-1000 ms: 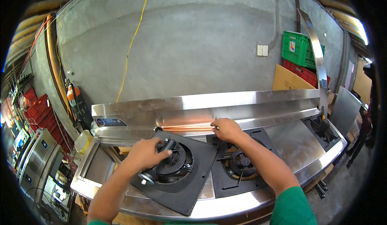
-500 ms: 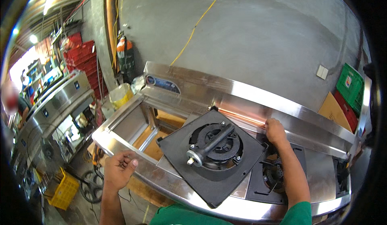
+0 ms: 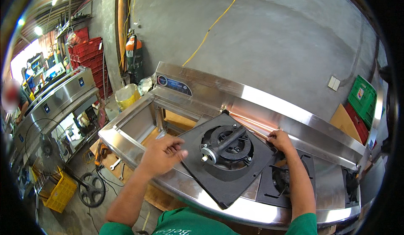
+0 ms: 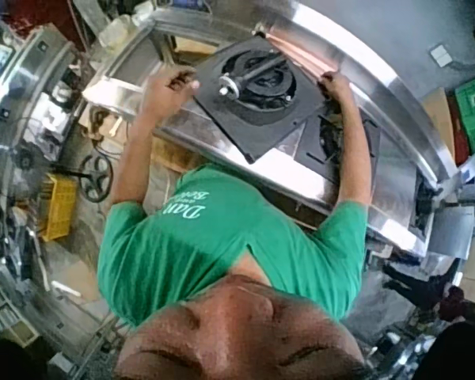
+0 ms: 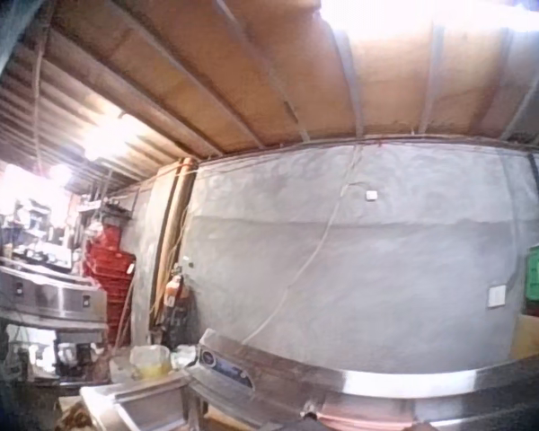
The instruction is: The person sits on the floor and wraps white tape around the ends of several copper pipes. They handle each pipe individually, apply tape, and place the finished pieces on a stainless steel gas stove.
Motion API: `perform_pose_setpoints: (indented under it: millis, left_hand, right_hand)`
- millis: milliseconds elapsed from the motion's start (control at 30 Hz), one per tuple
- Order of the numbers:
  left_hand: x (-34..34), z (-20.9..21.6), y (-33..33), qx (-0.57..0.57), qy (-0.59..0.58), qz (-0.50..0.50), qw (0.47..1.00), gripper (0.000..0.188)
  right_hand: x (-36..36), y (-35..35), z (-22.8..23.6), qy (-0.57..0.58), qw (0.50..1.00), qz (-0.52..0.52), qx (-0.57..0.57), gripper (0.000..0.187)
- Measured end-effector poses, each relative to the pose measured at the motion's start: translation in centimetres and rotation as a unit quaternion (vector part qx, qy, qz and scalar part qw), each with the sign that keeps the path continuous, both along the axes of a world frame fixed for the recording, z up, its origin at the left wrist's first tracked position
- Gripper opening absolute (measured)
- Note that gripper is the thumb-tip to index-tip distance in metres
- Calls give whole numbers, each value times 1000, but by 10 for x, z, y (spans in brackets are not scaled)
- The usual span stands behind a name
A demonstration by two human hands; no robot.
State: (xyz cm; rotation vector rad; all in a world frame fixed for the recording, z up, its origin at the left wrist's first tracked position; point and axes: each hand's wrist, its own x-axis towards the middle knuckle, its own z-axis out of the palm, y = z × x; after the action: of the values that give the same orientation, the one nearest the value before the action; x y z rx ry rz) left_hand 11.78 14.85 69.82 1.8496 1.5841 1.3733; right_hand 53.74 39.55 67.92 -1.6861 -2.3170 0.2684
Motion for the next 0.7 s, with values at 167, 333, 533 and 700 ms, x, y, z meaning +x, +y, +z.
perform_pose_setpoints:
  millis: [167, 333, 533, 700]
  left_hand:
    - [47, 12, 4, -27, 28, -84, 996, 70]
    - [62, 8, 10, -41, 72, -76, 994, 72]
    - [71, -1, -4, -15, 3, -63, 998, 63]
    - [73, -9, -13, 10, -15, -52, 998, 63]
  right_hand:
    - [7, -4, -7, -62, 995, 16, 73, 22]
    - [10, 5, -13, -28, 994, 11, 106, 20]
    - [29, 12, -20, 40, 988, -37, 145, 18]
    - [40, 8, 1, 186, 979, -36, 73, 18]
